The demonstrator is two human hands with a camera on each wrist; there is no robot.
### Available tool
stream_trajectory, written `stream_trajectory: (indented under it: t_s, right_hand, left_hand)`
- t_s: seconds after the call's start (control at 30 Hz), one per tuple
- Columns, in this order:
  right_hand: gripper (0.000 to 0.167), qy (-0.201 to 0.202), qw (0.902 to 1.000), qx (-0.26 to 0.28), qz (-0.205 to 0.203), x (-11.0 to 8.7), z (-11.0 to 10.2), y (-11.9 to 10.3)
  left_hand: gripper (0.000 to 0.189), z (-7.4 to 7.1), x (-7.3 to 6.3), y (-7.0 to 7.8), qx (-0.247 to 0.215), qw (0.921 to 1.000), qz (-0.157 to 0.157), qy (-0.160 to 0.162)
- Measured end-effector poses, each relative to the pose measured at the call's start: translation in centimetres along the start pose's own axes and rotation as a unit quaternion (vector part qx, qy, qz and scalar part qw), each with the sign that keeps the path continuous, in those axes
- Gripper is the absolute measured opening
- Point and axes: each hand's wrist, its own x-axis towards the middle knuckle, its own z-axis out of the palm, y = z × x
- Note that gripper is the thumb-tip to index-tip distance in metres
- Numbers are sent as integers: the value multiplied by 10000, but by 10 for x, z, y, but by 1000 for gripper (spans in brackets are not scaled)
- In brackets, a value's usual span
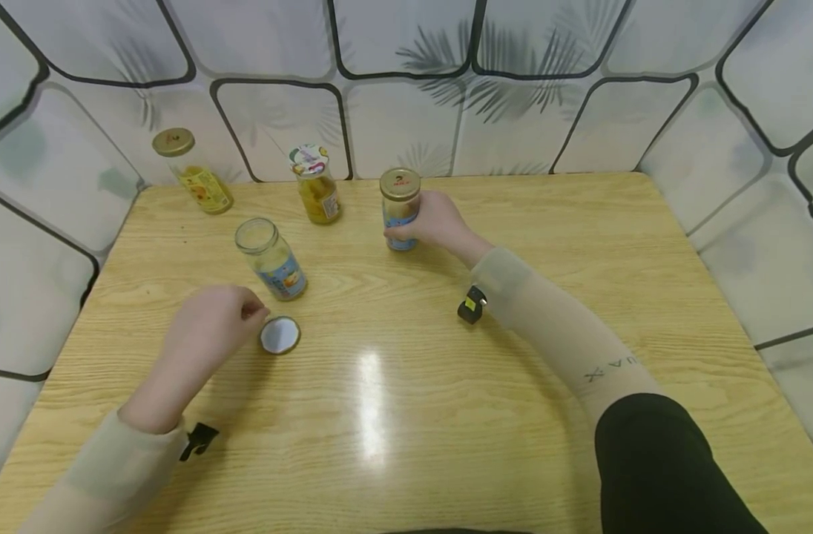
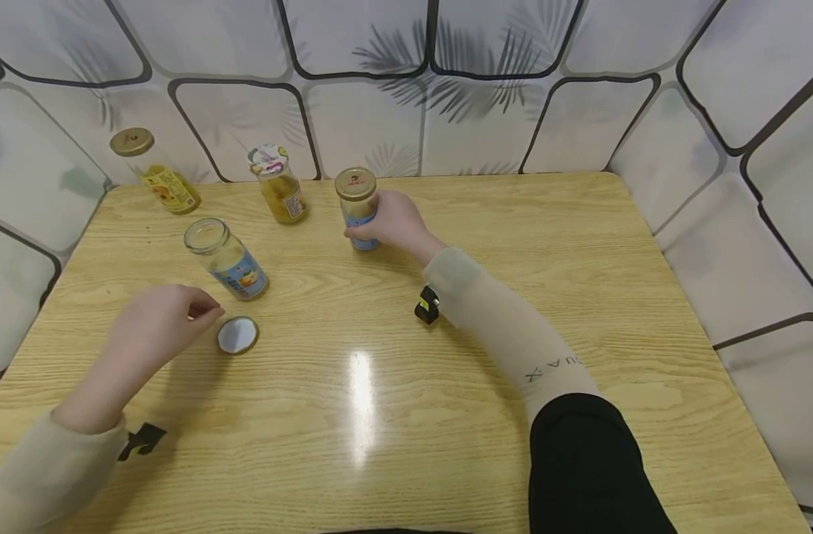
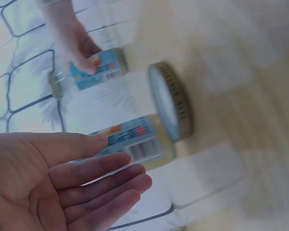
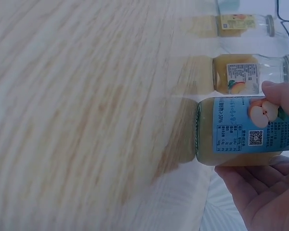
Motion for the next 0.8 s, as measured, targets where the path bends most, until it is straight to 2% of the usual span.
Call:
stream_trajectory:
  t_s: [0.2, 0.37, 0.47, 0.57, 0.73, 0.8]
  right_hand:
    - [63, 103, 9997, 217, -7, -2, -7, -5]
    - [65, 269, 9993, 247, -128, -4, -16, -10]
    - [63, 295, 9990, 249, -210, -6, -21, -13]
    - [63, 282, 9991, 153, -284, -9, -26, -18]
    - [61, 304, 9984, -48, -484, -15, -32, -26]
    - [61, 310, 9979, -40, -570, -18, -34, -29]
  left_hand:
    - [19, -13, -7, 3, 41, 9995, 47, 296]
    - [19, -19, -8, 6, 65, 9981, 150, 587]
    - [18, -21, -9, 9, 64, 9952, 307, 925]
    - [18, -23, -8, 13, 53, 9891, 562, 1358]
    - [17, -26, -7, 21, 211, 9719, 985, 2129]
    - [15, -27, -6, 25, 277, 9650, 1137, 2347]
